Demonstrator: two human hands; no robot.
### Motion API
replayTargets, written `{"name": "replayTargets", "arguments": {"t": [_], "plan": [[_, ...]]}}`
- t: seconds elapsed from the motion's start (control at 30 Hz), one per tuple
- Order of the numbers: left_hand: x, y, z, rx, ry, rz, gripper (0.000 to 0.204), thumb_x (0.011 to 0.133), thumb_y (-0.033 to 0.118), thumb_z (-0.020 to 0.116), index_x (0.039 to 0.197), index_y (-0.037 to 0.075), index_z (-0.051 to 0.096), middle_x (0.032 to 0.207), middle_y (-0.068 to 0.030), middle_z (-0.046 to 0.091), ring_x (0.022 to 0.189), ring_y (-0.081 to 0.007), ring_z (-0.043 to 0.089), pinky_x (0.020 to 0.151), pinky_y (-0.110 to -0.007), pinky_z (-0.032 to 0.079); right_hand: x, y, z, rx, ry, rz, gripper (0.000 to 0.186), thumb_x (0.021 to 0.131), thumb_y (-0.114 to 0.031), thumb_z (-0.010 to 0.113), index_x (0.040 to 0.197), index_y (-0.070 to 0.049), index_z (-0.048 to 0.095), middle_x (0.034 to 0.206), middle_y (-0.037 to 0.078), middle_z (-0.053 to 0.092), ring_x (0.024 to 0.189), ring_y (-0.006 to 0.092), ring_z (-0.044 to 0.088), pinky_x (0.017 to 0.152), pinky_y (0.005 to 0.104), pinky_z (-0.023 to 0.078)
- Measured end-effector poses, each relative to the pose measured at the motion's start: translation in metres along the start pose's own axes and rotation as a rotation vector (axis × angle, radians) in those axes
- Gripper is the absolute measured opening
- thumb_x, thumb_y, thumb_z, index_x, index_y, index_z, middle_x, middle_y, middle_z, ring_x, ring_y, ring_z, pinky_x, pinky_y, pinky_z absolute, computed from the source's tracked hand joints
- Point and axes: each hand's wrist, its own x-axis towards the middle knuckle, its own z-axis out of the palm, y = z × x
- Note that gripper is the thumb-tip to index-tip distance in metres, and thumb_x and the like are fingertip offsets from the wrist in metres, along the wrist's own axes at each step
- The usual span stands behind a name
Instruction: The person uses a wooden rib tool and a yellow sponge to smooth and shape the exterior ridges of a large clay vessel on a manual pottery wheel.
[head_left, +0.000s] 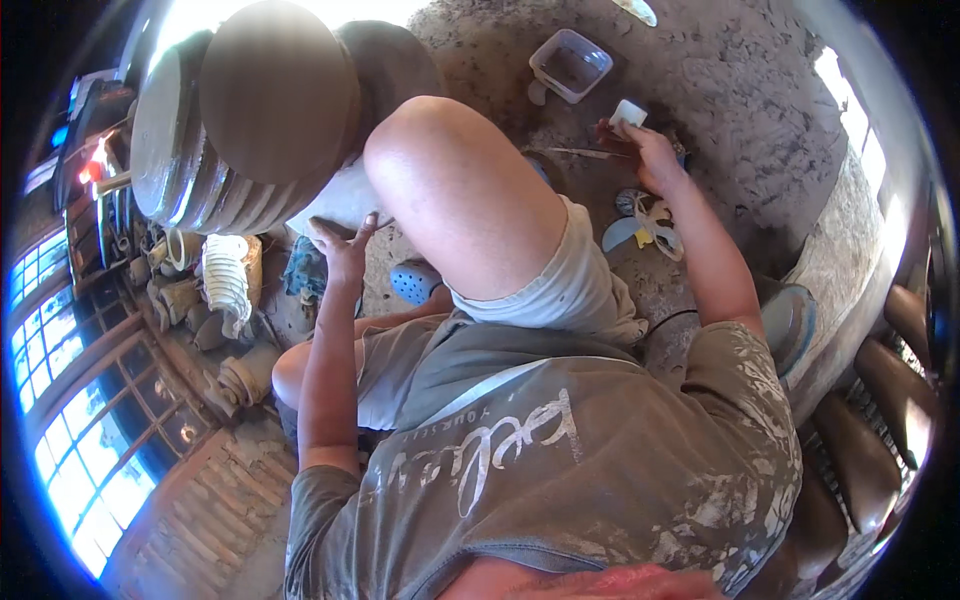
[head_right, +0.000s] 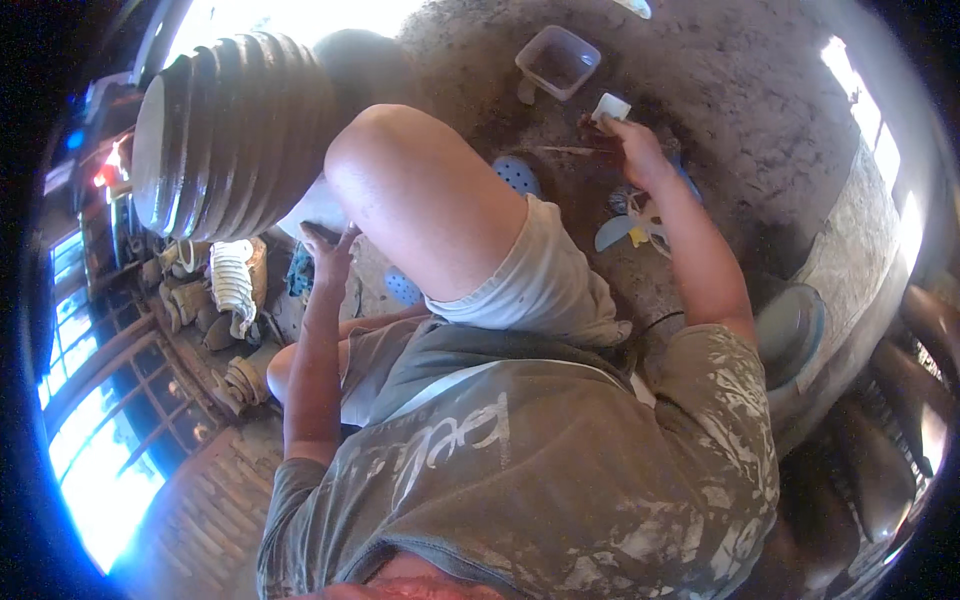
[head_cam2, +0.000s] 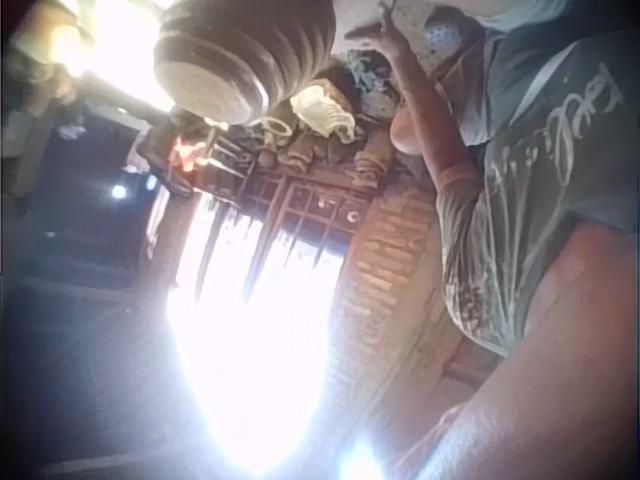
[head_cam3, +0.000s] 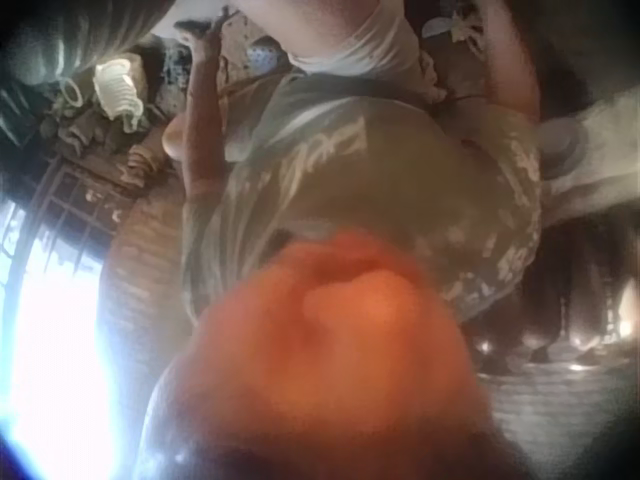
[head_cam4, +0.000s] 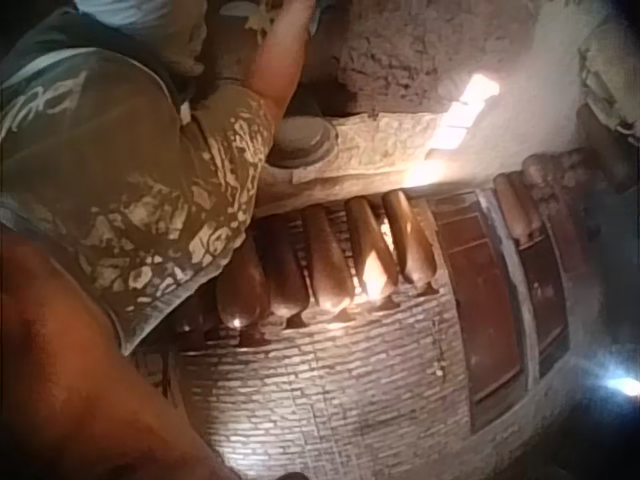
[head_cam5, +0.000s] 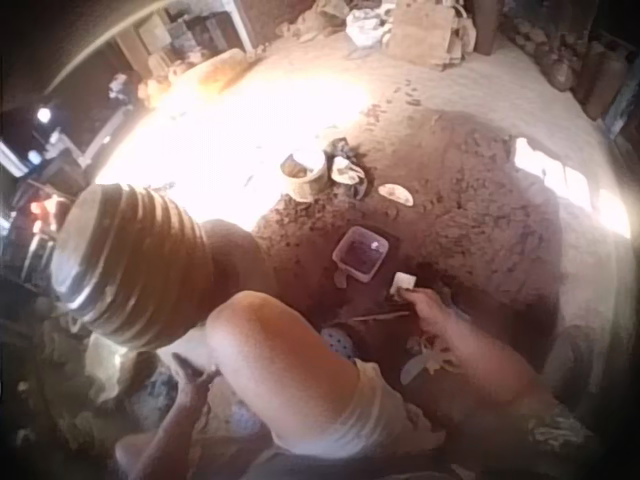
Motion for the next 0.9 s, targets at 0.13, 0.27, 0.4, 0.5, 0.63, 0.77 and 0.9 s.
{"name": "replayTargets", "arguments": {"t": [0.13, 0.27, 0.4, 0.5, 0.63, 0.77, 0.9], "plan": [[0.009, -0.007, 0.003, 0.047, 0.023, 0.098, 0.138, 0.079, 0.050, 0.088, 0.159, -0.011, -0.008, 0.165, -0.0329, -0.005, 0.156, -0.0412, 0.003, 0.128, -0.044, 0.009, 0.043, 0.008, 0.011, -0.250, -0.002, -0.088, 0.021, 0.106, -0.019, 0.056, 0.119, -0.006, 0.066, 0.112, 0.012, 0.074, 0.105, 0.0220, 0.072, 0.083, 0.0332, 0.057], [0.021, -0.011, 0.001, 0.072, 0.022, 0.157, 0.143, 0.075, 0.051, 0.090, 0.159, -0.011, -0.009, 0.165, -0.0347, -0.002, 0.156, -0.0438, 0.002, 0.128, -0.045, 0.010, 0.083, 0.025, 0.053, -0.293, -0.036, -0.133, 0.023, 0.104, -0.015, 0.057, 0.123, -0.004, 0.062, 0.106, 0.009, 0.073, 0.085, 0.0199, 0.069, 0.077, 0.0341, 0.056], [0.015, -0.012, -0.006, 0.156, -0.001, 0.117, 0.135, 0.084, 0.048, 0.084, 0.159, -0.008, -0.013, 0.166, -0.0301, -0.003, 0.156, -0.0384, 0.007, 0.128, -0.043, 0.014, 0.060, 0.008, 0.147, -1.132, 0.082, -1.157, 0.020, 0.094, -0.016, 0.064, 0.110, -0.008, 0.074, 0.098, 0.015, 0.067, 0.098, 0.0325, 0.064, 0.089, 0.0411, 0.052], [0.016, -0.013, -0.010, 0.160, -0.002, 0.139, 0.137, 0.082, 0.049, 0.085, 0.160, -0.006, -0.014, 0.166, -0.0301, -0.003, 0.156, -0.0380, 0.007, 0.128, -0.044, 0.015, 0.041, -0.016, 0.192, -1.228, -0.051, -1.335, 0.025, 0.090, -0.019, 0.065, 0.111, -0.011, 0.075, 0.102, 0.011, 0.068, 0.105, 0.0311, 0.063, 0.093, 0.0420, 0.050], [0.018, -0.009, -0.016, 0.081, -0.032, 0.151, 0.138, 0.081, 0.047, 0.087, 0.160, -0.006, -0.013, 0.166, -0.0306, -0.001, 0.156, -0.0382, 0.008, 0.127, -0.044, 0.017, 0.053, -0.030, 0.211, -1.282, -0.359, -1.554, 0.030, 0.085, -0.021, 0.065, 0.111, -0.008, 0.073, 0.103, 0.009, 0.068, 0.106, 0.0312, 0.063, 0.095, 0.0433, 0.050], [0.028, -0.019, -0.024, 0.081, 0.002, 0.269, 0.134, 0.079, 0.040, 0.090, 0.162, -0.003, -0.005, 0.166, -0.0299, 0.003, 0.155, -0.0366, 0.012, 0.126, -0.044, 0.019, 0.065, -0.027, 0.210, -1.269, -0.550, -1.523, 0.025, 0.083, -0.022, 0.065, 0.100, -0.005, 0.072, 0.100, 0.009, 0.068, 0.101, 0.0318, 0.064, 0.094, 0.0445, 0.050], [0.034, -0.012, -0.040, -0.040, -0.087, 0.378, 0.124, 0.080, 0.023, 0.091, 0.163, 0.000, 0.001, 0.166, -0.0250, 0.014, 0.153, -0.0311, 0.019, 0.125, -0.040, 0.022, 0.077, -0.034, 0.177, -1.776, -0.759, -1.295, 0.017, 0.083, -0.021, 0.066, 0.089, -0.007, 0.071, 0.099, 0.013, 0.069, 0.097, 0.0323, 0.065, 0.090, 0.0462, 0.051]]}}
